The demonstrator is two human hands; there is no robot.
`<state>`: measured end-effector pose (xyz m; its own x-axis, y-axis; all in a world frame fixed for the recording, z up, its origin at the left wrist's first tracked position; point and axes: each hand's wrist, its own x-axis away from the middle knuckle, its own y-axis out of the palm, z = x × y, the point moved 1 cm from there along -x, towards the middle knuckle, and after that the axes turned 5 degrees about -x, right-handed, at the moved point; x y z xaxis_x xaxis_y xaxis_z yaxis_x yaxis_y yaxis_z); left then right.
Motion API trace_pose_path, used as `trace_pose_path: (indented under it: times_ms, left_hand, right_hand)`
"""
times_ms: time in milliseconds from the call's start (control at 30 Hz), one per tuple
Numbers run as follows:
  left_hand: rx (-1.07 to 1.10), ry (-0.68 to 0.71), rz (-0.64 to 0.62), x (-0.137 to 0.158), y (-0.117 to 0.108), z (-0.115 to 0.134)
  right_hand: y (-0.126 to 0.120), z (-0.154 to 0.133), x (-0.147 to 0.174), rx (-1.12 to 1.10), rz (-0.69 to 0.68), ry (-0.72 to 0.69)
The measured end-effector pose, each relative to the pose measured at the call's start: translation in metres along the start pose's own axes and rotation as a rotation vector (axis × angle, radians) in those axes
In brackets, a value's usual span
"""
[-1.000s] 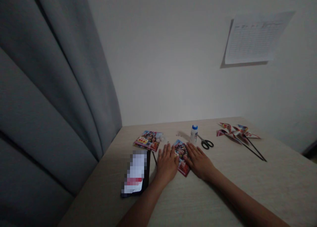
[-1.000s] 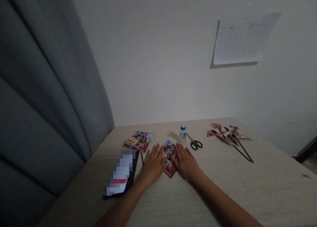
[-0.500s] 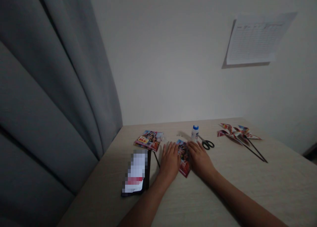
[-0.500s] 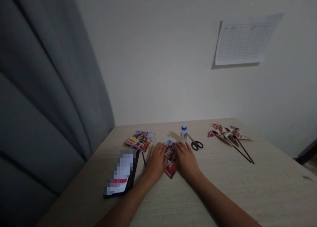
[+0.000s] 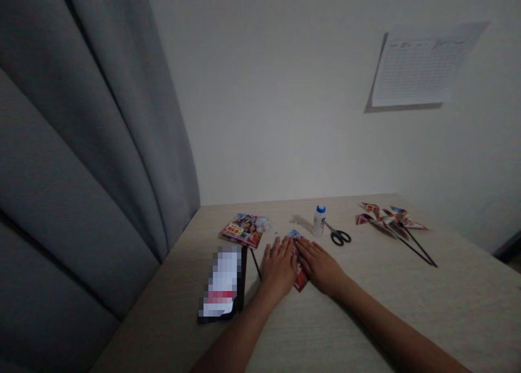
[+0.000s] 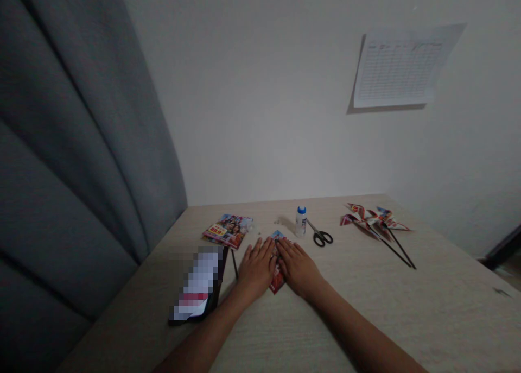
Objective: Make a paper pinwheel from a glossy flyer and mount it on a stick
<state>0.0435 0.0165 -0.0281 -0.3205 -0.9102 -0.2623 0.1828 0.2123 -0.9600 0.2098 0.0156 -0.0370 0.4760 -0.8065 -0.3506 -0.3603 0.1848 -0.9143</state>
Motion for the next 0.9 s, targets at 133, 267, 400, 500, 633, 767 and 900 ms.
trace_pose_path:
  times_ms: [133,267,400,500,633,767,900]
  left_hand:
    - [-0.002,-0.024,-0.01,0.001,-0.001,-0.003]
    - [-0.003,-0.048,-0.033,0.001,-0.005,-0.007]
    - [-0.014,-0.034,-0.059,0.002,-0.007,-0.011]
    - [-0.013,0.017,-0.066,0.004,-0.008,-0.015]
    - [0.045,0.094,-0.142,0.005,-0.017,-0.021]
    - [0.171,0.129,-0.225,0.002,-0.03,-0.025]
    - [0.304,0.15,-0.199,-0.001,-0.036,-0.03]
  right_hand:
    - [-0.004,0.001,0.002,0.069,-0.031,0.019]
    - [-0.008,0.006,0.005,0.078,-0.057,0.065]
    - [-0.012,0.01,0.007,0.057,-0.079,0.08]
    - [-0.014,0.012,0.008,0.027,-0.088,0.071]
    - [-0.016,0.014,0.008,-0.047,-0.089,0.066]
    - [-0.018,0.019,0.005,-0.161,-0.059,0.081]
    - [-0.023,0.021,0.0,-0.245,0.02,0.02]
